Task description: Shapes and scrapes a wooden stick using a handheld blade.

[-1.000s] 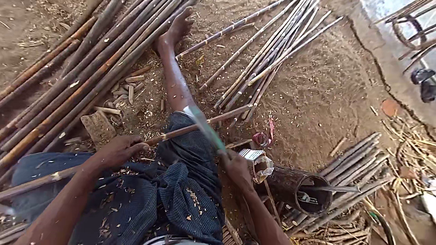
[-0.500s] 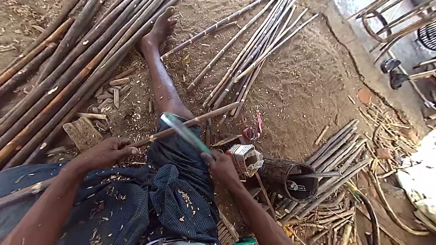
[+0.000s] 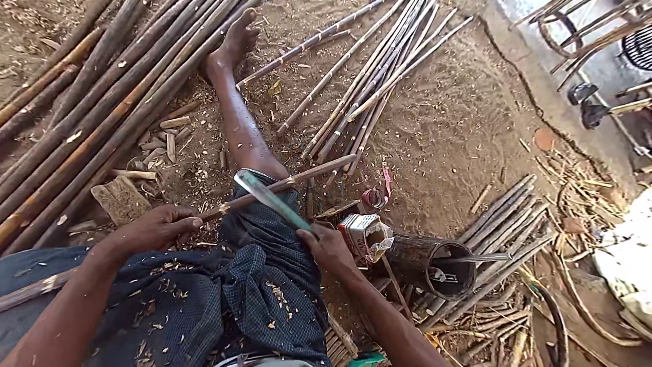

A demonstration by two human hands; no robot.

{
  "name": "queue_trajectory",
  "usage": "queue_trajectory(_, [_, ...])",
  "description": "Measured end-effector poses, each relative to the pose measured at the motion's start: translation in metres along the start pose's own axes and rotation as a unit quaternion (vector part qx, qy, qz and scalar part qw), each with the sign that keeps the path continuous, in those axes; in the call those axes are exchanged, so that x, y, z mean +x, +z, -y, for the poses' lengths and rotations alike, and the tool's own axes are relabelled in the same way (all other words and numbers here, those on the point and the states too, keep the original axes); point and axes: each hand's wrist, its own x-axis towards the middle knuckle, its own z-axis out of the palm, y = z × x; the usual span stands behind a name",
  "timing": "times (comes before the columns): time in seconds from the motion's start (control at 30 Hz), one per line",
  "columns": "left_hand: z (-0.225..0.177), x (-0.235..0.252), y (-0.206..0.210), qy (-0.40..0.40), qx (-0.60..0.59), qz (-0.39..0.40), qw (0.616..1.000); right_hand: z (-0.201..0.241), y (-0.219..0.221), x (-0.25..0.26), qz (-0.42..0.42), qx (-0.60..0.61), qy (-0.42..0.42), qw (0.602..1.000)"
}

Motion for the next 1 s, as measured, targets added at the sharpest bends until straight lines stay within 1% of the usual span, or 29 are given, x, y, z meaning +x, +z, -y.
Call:
queue_trajectory(0.03, [-0.001, 0.001, -0.001, -0.003, 0.004, 0.002, 1.000, -0.005, -0.005, 0.009, -0.021, 0.038, 0.031, 0.999])
queue_trajectory(0.07, [-0.002, 0.002, -0.002, -0.007, 0.010, 0.001, 1.000, -0.012, -0.009, 0.020, -0.060, 0.091, 0.066, 0.992])
queue_trajectory(0.1, [-0.001, 0.003, -0.002, -0.012, 0.015, 0.001, 1.000, -0.021, -0.007, 0.026, -0.099, 0.134, 0.086, 0.982])
queue_trajectory(0.13, [0.001, 0.004, -0.002, -0.014, 0.018, 0.002, 1.000, -0.022, -0.004, 0.022, -0.106, 0.139, 0.087, 0.981])
queue_trajectory(0.17, [0.001, 0.004, -0.005, -0.013, 0.020, 0.007, 1.000, -0.013, 0.000, 0.010, -0.078, 0.104, 0.067, 0.989])
queue_trajectory(0.23, [0.001, 0.006, -0.007, -0.006, 0.015, 0.021, 1.000, 0.002, 0.007, -0.005, -0.016, -0.013, -0.014, 1.000])
queue_trajectory(0.27, [0.001, 0.007, -0.008, -0.004, 0.007, 0.028, 1.000, 0.002, 0.003, -0.003, -0.009, -0.013, -0.006, 1.000])
queue_trajectory(0.33, [0.001, 0.011, -0.011, 0.000, -0.011, 0.034, 0.999, -0.010, -0.012, 0.018, -0.081, 0.078, 0.068, 0.991])
queue_trajectory(0.37, [0.003, 0.011, -0.010, -0.004, -0.018, 0.034, 0.999, -0.018, -0.013, 0.026, -0.117, 0.113, 0.088, 0.983])
queue_trajectory(0.4, [0.005, 0.009, -0.009, -0.007, -0.024, 0.033, 0.999, -0.019, -0.010, 0.023, -0.117, 0.114, 0.085, 0.983])
queue_trajectory(0.43, [0.004, 0.008, -0.010, -0.013, -0.030, 0.029, 0.999, -0.011, -0.003, 0.012, -0.081, 0.079, 0.057, 0.992])
queue_trajectory(0.47, [0.002, 0.007, -0.010, -0.020, -0.035, 0.024, 0.999, -0.002, 0.003, 0.004, -0.040, 0.020, 0.008, 0.999])
queue_trajectory(0.5, [0.000, 0.007, -0.010, -0.032, -0.038, 0.024, 0.998, 0.002, 0.006, 0.001, -0.010, -0.038, -0.018, 0.999])
queue_trajectory(0.53, [-0.002, 0.007, -0.010, -0.042, -0.043, 0.023, 0.998, 0.004, 0.001, 0.005, -0.005, -0.026, 0.003, 1.000])
queue_trajectory(0.6, [-0.003, 0.012, -0.013, -0.043, -0.046, 0.020, 0.998, -0.008, -0.015, 0.028, -0.079, 0.080, 0.077, 0.991])
queue_trajectory(0.63, [-0.003, 0.011, -0.012, -0.045, -0.045, 0.018, 0.998, -0.014, -0.016, 0.033, -0.111, 0.113, 0.090, 0.983])
queue_trajectory(0.67, [-0.003, 0.009, -0.011, -0.047, -0.045, 0.018, 0.998, -0.011, -0.013, 0.029, -0.108, 0.109, 0.082, 0.985])
queue_trajectory(0.73, [-0.004, 0.009, -0.013, -0.051, -0.044, 0.023, 0.997, 0.003, -0.001, 0.012, -0.029, 0.015, 0.017, 0.999])
queue_trajectory(0.77, [-0.003, 0.009, -0.014, -0.051, -0.048, 0.026, 0.997, 0.003, 0.002, 0.009, 0.009, -0.030, 0.004, 0.999])
queue_trajectory(0.8, [-0.002, 0.012, -0.015, -0.049, -0.051, 0.033, 0.997, 0.002, -0.002, 0.011, 0.008, -0.021, 0.017, 1.000])
queue_trajectory(0.87, [0.003, 0.018, -0.022, -0.045, -0.052, 0.055, 0.996, -0.007, -0.015, 0.025, -0.070, 0.080, 0.079, 0.991])
queue_trajectory(0.9, [0.007, 0.018, -0.022, -0.043, -0.058, 0.063, 0.995, -0.011, -0.013, 0.024, -0.098, 0.113, 0.092, 0.984])
queue_trajectory(0.93, [0.009, 0.017, -0.022, -0.040, -0.061, 0.065, 0.995, -0.007, -0.008, 0.019, -0.090, 0.107, 0.084, 0.987])
queue_trajectory(1.0, [0.004, 0.014, -0.020, -0.036, -0.060, 0.053, 0.996, 0.007, 0.004, 0.010, -0.013, 0.006, 0.028, 1.000])
